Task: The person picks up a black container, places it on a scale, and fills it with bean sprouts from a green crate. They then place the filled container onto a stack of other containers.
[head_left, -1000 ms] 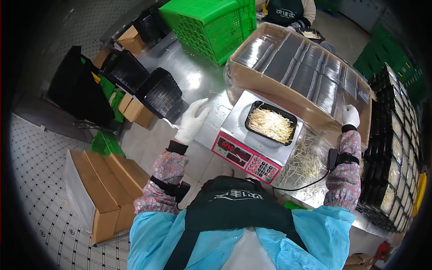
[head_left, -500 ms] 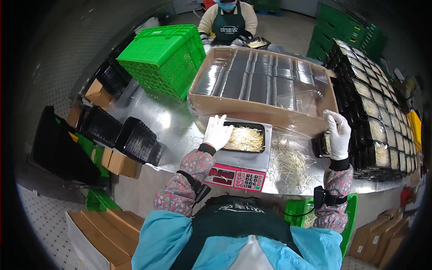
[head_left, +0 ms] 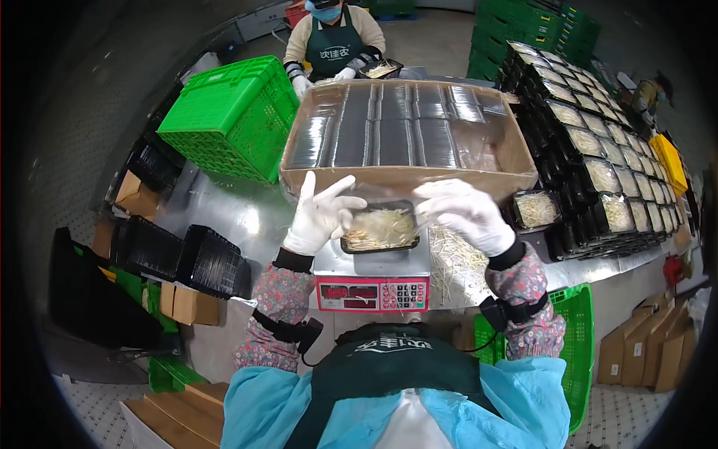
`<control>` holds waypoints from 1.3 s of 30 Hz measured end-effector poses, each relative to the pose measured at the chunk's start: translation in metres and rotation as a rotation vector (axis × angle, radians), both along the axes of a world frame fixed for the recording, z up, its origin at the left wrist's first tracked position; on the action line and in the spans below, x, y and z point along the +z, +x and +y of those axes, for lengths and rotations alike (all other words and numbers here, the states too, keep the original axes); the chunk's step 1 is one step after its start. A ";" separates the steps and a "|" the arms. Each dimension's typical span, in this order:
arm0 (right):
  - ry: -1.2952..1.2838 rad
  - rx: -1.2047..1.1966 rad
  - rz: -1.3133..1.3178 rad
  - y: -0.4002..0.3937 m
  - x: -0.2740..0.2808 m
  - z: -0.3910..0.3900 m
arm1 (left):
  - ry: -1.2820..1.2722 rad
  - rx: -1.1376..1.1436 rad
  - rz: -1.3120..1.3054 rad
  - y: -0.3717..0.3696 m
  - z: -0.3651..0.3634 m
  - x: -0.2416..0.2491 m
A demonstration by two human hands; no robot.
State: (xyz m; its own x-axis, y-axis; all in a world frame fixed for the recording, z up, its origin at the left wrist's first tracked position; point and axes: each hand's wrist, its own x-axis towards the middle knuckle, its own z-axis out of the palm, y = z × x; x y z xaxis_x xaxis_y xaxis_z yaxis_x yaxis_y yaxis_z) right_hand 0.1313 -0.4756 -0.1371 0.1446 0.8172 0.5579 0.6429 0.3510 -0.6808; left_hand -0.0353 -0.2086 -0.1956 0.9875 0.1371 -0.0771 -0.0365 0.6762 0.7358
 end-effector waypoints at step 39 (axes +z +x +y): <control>-0.766 -0.379 0.868 0.025 -0.157 0.047 | 0.365 0.361 0.493 -0.034 -0.005 -0.128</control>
